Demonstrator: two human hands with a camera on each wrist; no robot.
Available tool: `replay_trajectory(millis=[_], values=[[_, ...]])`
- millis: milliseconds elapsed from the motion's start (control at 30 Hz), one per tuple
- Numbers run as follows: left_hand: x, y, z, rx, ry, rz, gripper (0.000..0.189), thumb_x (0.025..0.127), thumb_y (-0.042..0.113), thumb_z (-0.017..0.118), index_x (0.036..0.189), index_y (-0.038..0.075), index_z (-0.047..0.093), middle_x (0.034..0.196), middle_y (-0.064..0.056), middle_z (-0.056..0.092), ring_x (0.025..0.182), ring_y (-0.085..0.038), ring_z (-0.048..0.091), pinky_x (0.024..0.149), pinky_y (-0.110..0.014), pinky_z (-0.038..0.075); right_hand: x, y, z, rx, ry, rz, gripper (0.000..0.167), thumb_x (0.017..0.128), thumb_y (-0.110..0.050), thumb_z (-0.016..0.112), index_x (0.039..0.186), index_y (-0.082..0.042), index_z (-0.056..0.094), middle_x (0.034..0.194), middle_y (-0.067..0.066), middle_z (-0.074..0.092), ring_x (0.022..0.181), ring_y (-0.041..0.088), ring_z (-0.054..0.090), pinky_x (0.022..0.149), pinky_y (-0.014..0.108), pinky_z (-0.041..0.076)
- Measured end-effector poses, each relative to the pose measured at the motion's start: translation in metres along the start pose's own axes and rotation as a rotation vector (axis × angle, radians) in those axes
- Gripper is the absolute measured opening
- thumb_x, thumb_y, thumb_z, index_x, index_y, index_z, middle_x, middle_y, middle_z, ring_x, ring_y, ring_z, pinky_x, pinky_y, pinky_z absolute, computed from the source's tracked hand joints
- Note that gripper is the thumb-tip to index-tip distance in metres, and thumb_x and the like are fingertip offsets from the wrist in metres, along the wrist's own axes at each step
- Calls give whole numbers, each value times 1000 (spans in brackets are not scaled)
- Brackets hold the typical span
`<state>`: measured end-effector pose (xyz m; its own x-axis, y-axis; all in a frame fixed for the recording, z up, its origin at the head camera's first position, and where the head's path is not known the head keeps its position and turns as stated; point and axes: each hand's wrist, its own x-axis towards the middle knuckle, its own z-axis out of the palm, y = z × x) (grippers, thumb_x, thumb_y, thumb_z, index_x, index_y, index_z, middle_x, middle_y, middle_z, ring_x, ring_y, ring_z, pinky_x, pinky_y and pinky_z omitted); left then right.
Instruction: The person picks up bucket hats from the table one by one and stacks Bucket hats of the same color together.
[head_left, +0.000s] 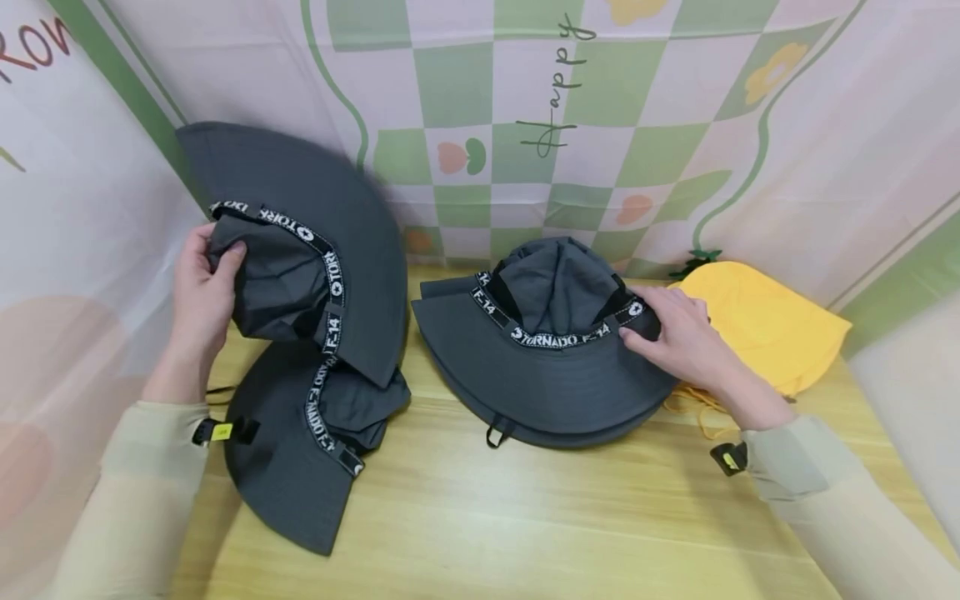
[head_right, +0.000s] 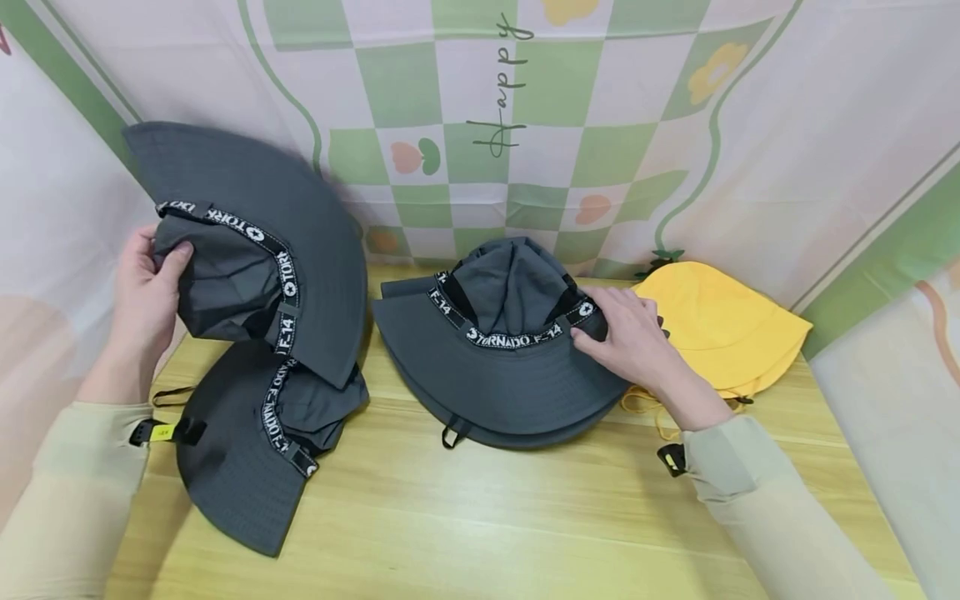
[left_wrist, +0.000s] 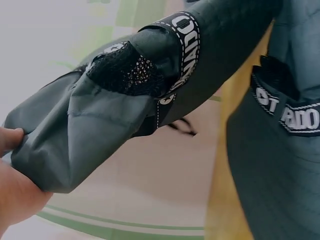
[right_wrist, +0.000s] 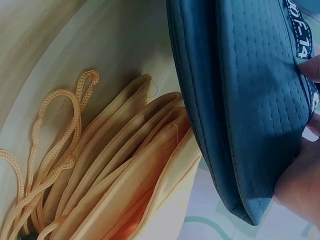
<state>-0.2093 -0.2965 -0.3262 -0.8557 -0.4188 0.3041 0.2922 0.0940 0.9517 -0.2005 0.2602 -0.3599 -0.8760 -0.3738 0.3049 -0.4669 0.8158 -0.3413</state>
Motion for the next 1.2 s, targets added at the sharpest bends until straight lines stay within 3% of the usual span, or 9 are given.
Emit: replay_trajectory(millis=[133,367,467,633,733,867,1033,1200], values=[[4,10,5,-4,-28,35,20,97,3,60,109,18,63,99,8,65,92,-6,56,81,-15,42,5,2,-1,-3,-29,8,55,85,-17,69,136,-2,55,128,24,62,111,41,52,78,47,27],[7,22,8,36,-125,164,20,97,3,61,108,19,65,95,6,66,83,-7,59,76,-18,44,6,6,-1,-15,-65,-2,57,87,-15,68,140,-3,51,130,24,61,111,41,52,77,49,29],[6,24,12,9,-216,167,19,97,5,62,108,19,66,95,6,68,81,-6,62,72,-16,48,6,9,-2,-20,-88,-9,56,90,-14,69,141,-4,49,131,26,60,112,43,53,80,52,29],[5,20,22,77,-410,191,21,98,4,59,106,22,65,93,10,67,77,-2,62,68,-14,49,5,13,-1,-26,-85,-8,52,92,-16,71,139,-8,52,130,25,62,116,44,54,85,59,30],[5,19,31,132,-508,202,22,100,4,57,106,24,64,93,11,67,75,-1,62,66,-15,49,6,14,1,-33,-64,-40,50,91,-14,72,138,-7,55,126,26,64,114,45,57,88,62,36],[3,25,45,203,-624,220,16,101,5,55,108,17,63,91,11,66,74,-3,63,64,-16,51,9,14,3,-7,-72,-79,50,90,-10,73,136,-2,56,124,28,64,114,46,59,93,61,44],[-2,34,71,295,-745,362,13,100,-2,52,109,0,61,95,12,64,85,-3,60,77,-16,47,13,15,0,63,-168,-38,52,93,-9,69,140,3,51,132,30,59,121,47,55,102,60,41],[-10,39,108,367,-892,506,17,98,-5,53,108,1,65,106,-3,68,100,-9,60,91,-21,46,18,20,-10,119,-266,55,56,91,-5,67,144,0,48,129,29,62,97,34,62,89,49,47]])
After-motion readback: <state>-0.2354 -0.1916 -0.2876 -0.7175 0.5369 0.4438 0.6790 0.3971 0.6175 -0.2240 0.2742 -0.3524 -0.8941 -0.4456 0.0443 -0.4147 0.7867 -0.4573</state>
